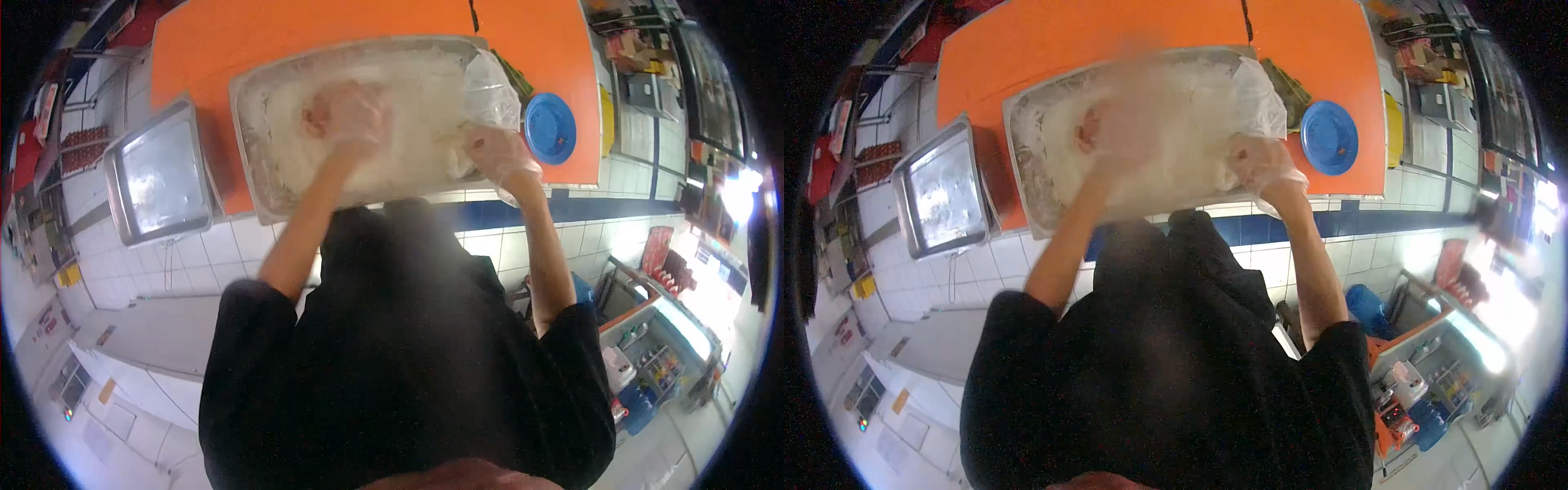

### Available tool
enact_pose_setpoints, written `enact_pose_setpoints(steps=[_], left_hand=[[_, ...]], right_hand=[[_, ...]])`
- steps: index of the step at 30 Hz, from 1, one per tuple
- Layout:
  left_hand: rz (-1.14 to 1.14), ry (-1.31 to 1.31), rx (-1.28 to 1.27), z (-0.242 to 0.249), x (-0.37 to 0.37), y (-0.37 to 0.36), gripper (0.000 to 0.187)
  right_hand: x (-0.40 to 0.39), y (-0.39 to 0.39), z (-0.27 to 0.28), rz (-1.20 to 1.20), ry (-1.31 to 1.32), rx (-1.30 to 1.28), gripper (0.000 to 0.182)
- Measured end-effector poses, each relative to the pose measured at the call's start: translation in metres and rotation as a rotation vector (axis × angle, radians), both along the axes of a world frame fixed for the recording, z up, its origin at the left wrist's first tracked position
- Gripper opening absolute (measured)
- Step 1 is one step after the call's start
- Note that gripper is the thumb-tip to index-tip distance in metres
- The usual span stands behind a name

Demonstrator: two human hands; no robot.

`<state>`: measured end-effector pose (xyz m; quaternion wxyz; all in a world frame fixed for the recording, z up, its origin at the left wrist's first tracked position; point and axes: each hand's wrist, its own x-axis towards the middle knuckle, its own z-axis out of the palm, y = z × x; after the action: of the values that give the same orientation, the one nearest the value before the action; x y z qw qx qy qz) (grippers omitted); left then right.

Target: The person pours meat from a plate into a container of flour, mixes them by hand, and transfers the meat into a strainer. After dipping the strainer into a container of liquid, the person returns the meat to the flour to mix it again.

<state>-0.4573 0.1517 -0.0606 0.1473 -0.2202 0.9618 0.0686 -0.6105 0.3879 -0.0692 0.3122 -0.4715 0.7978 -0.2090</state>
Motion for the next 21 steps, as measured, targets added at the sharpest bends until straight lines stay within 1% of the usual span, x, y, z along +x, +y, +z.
enact_pose_setpoints(steps=[1, 2, 3, 4, 5, 6, 7, 8, 9, 10, 11, 12, 13, 14, 15, 16, 18, 19, 20, 21], left_hand=[[-0.01, 0.014, -0.003, -0.024, 0.005, 0.025, 0.031], [-0.064, 0.206, 0.246, -0.048, 0.014, 0.054, 0.034], [-0.12, 0.398, 0.491, -0.071, 0.02, 0.08, 0.036], [-0.183, 0.589, 0.731, -0.091, 0.015, 0.097, 0.04], [-0.18, 0.244, 0.9, -0.112, -0.001, 0.111, 0.051], [-0.16, -0.119, 1.05, -0.123, -0.012, 0.119, 0.067], [-0.149, -0.121, 1.044, -0.118, -0.013, 0.121, 0.067], [-0.152, -0.117, 0.91, -0.113, -0.014, 0.12, 0.056], [-0.152, -0.11, 0.777, -0.112, -0.014, 0.116, 0.047], [-0.133, -0.105, 0.776, -0.111, -0.006, 0.111, 0.047], [-0.083, 0.036, 0.718, -0.115, 0.006, 0.104, 0.043], [-0.039, 0.177, 0.655, -0.116, 0.017, 0.096, 0.04], [-0.075, 0.143, 0.738, -0.099, 0.02, 0.074, 0.04], [-0.069, 0.155, 0.732, -0.099, 0.022, 0.06, 0.04], [0.158, 0.254, 0.985, -0.101, 0.024, 0.049, 0.041], [0.389, 0.357, 1.233, -0.103, 0.026, 0.037, 0.043], [0.873, 0.569, 1.712, -0.107, 0.029, 0.018, 0.046], [1.126, 0.676, 1.943, -0.11, 0.031, 0.011, 0.047], [1.123, 0.693, 1.946, -0.113, 0.034, 0.006, 0.047], [0.857, 0.95, 2.178, -0.117, 0.036, 0.002, 0.05]], right_hand=[[-0.001, -0.004, 0.013, -0.208, 0.092, 0.079, 0.031], [-0.001, -0.008, 0.027, -0.417, 0.184, 0.155, 0.033], [0.007, -0.019, 0.044, -0.582, 0.42, -0.007, 0.037], [-0.002, -0.023, 0.04, -0.589, 0.436, -0.024, 0.037], [-0.016, -0.028, 0.024, -0.626, 0.565, -0.05, 0.038], [-0.027, -0.032, 0.005, -0.658, 0.684, -0.072, 0.04], [-0.036, -0.032, -0.016, -0.651, 0.609, -0.121, 0.039], [-0.042, -0.038, -0.028, -0.641, 0.602, -0.132, 0.039], [-0.047, -0.049, -0.033, -0.624, 0.545, -0.201, 0.04], [-0.048, -0.054, -0.039, -0.603, 0.484, -0.262, 0.041], [-0.045, -0.067, -0.021, -0.539, 0.474, -0.269, 0.034], [-0.04, -0.077, 0.003, -0.528, 0.473, -0.274, 0.034], [-0.036, -0.087, 0.03, -0.466, 0.349, -0.288, 0.031], [-0.033, -0.096, 0.052, -0.404, 0.229, -0.301, 0.028], [-0.028, -0.103, 0.068, -0.331, 0.261, -0.401, 0.021], [-0.022, -0.109, 0.084, -0.323, 0.267, -0.407, 0.021], [0.001, -0.12, 0.119, -0.308, -0.082, -0.457, 0.025], [0.012, -0.126, 0.132, -0.295, -0.077, -0.46, 0.025], [0.023, -0.131, 0.145, -0.357, -0.157, -0.416, 0.027], [0.031, -0.137, 0.153, -0.416, -0.236, -0.37, 0.03]])
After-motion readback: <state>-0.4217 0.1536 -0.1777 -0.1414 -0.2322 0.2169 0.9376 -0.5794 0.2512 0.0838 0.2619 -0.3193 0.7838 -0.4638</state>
